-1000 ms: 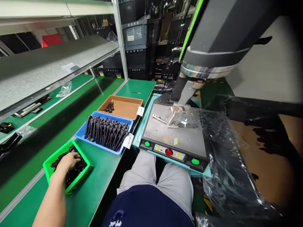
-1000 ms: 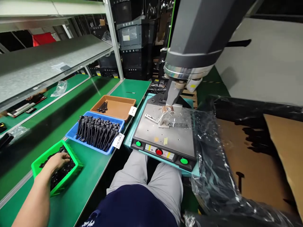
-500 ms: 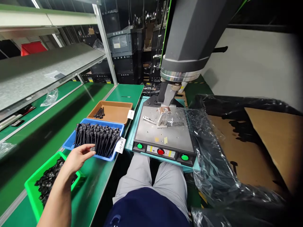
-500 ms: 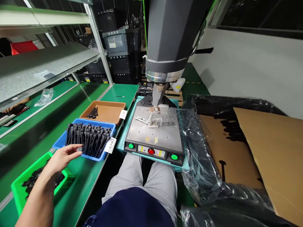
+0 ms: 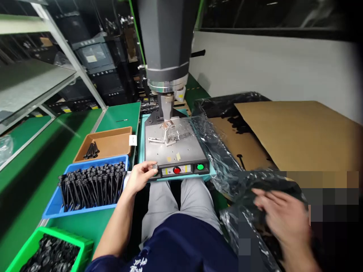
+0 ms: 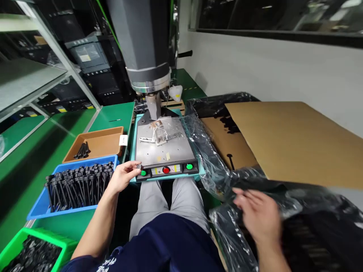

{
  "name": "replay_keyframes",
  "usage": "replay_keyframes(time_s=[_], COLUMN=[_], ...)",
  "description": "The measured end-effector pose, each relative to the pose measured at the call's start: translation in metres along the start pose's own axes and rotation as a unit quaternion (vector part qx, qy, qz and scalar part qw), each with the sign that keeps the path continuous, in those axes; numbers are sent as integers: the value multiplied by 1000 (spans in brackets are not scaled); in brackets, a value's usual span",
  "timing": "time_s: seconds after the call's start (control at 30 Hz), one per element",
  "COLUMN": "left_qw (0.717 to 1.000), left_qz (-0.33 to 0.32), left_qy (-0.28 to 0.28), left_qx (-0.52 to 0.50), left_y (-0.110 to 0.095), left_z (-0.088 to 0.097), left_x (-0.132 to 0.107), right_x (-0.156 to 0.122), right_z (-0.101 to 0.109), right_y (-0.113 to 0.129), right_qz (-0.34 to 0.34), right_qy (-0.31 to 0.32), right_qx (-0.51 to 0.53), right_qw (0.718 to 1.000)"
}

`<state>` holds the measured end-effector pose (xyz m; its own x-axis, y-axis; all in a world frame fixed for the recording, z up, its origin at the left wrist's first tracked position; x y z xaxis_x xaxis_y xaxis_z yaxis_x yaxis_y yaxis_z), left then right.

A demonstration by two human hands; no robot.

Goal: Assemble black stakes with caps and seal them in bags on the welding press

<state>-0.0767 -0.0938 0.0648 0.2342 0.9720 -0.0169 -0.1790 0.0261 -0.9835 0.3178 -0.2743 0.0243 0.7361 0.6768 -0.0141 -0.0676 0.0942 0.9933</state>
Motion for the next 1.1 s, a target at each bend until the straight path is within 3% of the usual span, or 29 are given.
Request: replay_keyframes(time_s=[0.1, 0.2, 0.33, 0.53, 0.77, 1.1], left_qw=[998, 992, 986, 984, 969, 965], left_qz=[-30, -64, -83, -41, 28, 29], left_qy=[44, 72, 83, 97, 148, 179], left_qx=[-45, -82, -120, -144, -194, -191], left_y=[-11, -21, -23, -12, 0, 1], left_z=[-38, -62, -69, -64, -68, -67], left_x=[7, 4, -2, -5, -4, -1], right_x=[-8, -20, -38, -48, -45, -43], right_z=[-69, -129, -169, -182, -187, -185], right_y=[-5, 1, 11, 15, 12, 6], right_qz=[33, 97, 147, 148, 53, 12], right_qy=[143, 275, 372, 402, 447, 479], right_qx=[38, 19, 20, 22, 60, 72], right_qw=[988, 956, 916, 903, 891, 875])
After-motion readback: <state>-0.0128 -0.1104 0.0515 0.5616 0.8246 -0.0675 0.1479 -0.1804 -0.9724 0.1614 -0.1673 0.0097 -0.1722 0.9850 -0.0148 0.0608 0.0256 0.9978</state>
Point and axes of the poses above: each hand's wrist, its own x-axis towards the middle knuckle, its own z-axis out of the back of the hand, y = z × x, the point moved 4 cm from there along x, towards the middle knuckle, and after that the axes turned 2 degrees about -y, right-handed, at the moved point
